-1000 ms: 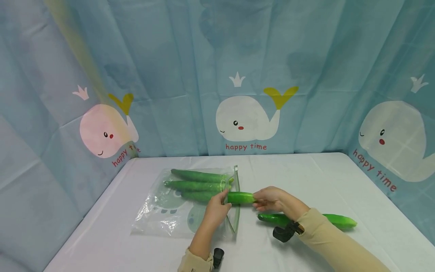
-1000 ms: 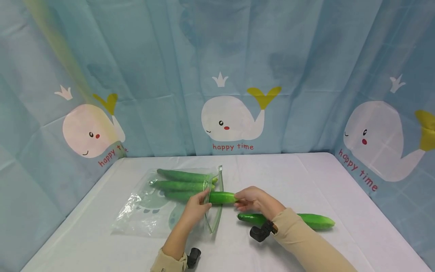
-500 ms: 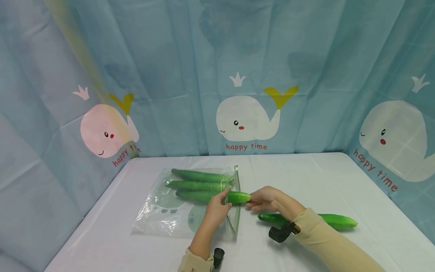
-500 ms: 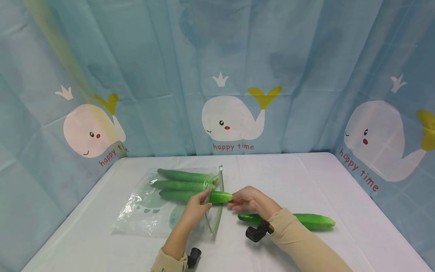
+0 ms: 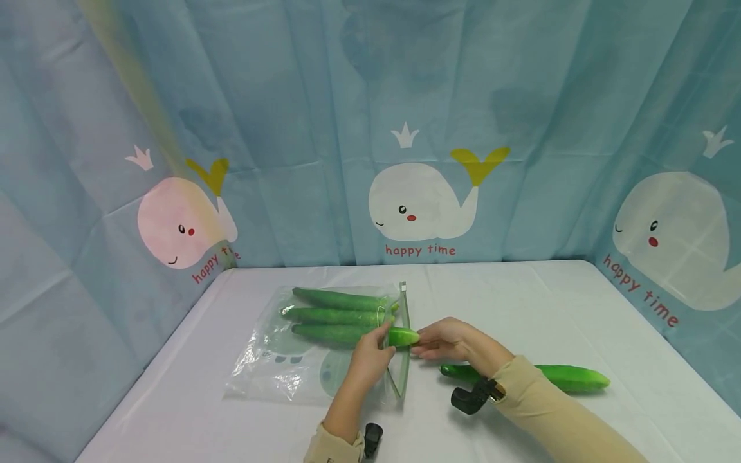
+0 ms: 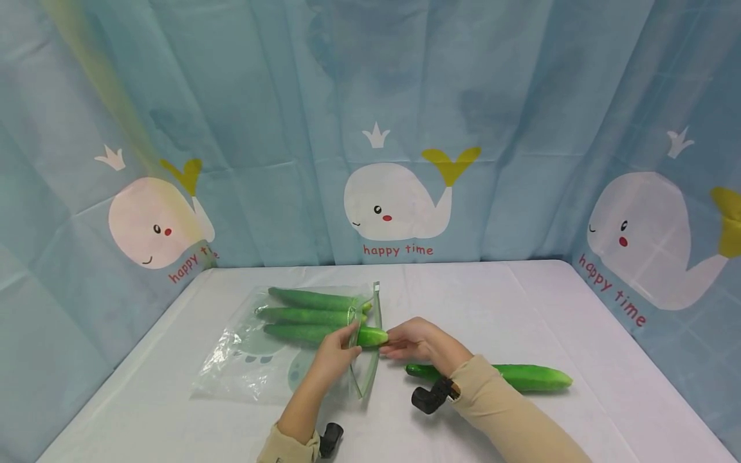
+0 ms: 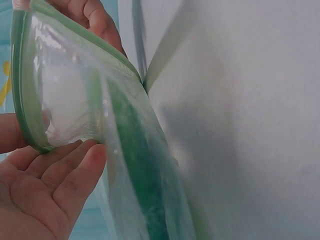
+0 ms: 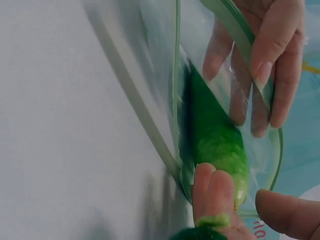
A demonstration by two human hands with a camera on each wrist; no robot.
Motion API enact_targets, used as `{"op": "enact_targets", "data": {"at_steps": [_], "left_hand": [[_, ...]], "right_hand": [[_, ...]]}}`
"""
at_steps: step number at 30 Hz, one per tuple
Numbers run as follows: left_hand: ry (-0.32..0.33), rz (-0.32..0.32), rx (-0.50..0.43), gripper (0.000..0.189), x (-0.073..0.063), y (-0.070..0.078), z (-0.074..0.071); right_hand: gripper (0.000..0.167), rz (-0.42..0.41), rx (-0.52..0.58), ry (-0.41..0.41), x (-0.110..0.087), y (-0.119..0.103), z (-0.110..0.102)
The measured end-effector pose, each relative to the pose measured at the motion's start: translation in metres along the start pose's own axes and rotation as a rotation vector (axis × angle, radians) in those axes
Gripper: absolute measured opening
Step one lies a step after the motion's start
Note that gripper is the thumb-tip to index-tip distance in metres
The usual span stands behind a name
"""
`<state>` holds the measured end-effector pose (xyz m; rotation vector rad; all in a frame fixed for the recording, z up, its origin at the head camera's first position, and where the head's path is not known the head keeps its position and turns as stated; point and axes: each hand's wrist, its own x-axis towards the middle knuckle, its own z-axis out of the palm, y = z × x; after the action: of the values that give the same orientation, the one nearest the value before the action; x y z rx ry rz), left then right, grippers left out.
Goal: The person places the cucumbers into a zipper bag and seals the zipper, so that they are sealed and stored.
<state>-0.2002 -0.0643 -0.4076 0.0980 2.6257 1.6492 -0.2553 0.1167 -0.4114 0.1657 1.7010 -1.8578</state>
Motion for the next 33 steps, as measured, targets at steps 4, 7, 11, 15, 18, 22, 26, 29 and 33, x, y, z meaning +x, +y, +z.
{"op": "enact_targets", "data": {"at_steps": [4, 7, 11, 15, 18, 22, 26, 29, 33], "left_hand": [[0.004, 0.002, -0.001, 0.051, 0.0, 0.0, 0.001], [0.006, -0.003, 0.003, 0.051, 0.001, -0.001, 0.001], [0.005, -0.008, 0.01, 0.052, 0.001, -0.001, 0.001], [0.0, 0.003, 0.017, 0.052, 0.0, 0.0, 0.001], [-0.002, 0.006, 0.017, 0.051, 0.0, 0.0, 0.0], [-0.002, 0.006, 0.017, 0.051, 0.0, -0.001, 0.0], [-0.007, 0.009, 0.011, 0.051, 0.0, -0.001, -0.001], [-0.008, 0.018, 0.007, 0.051, -0.001, -0.001, -0.001], [-0.006, 0.025, 0.002, 0.052, -0.001, -0.001, -0.001]], "right_hand": [[0.035, -0.003, 0.005, -0.014, 0.001, 0.0, 0.004], [0.035, -0.005, -0.002, -0.02, 0.003, 0.001, 0.007], [0.037, -0.008, -0.015, -0.03, 0.006, 0.001, 0.012], [0.037, -0.005, -0.023, -0.041, 0.009, 0.001, 0.016], [0.037, -0.003, -0.027, -0.05, 0.011, 0.002, 0.021], [0.041, 0.004, -0.032, -0.063, 0.014, 0.003, 0.028], [0.045, 0.012, -0.043, -0.082, 0.016, 0.002, 0.035], [0.045, 0.01, -0.057, -0.096, 0.018, 0.002, 0.039], [0.045, -0.001, -0.072, -0.126, 0.021, 0.004, 0.042]]}}
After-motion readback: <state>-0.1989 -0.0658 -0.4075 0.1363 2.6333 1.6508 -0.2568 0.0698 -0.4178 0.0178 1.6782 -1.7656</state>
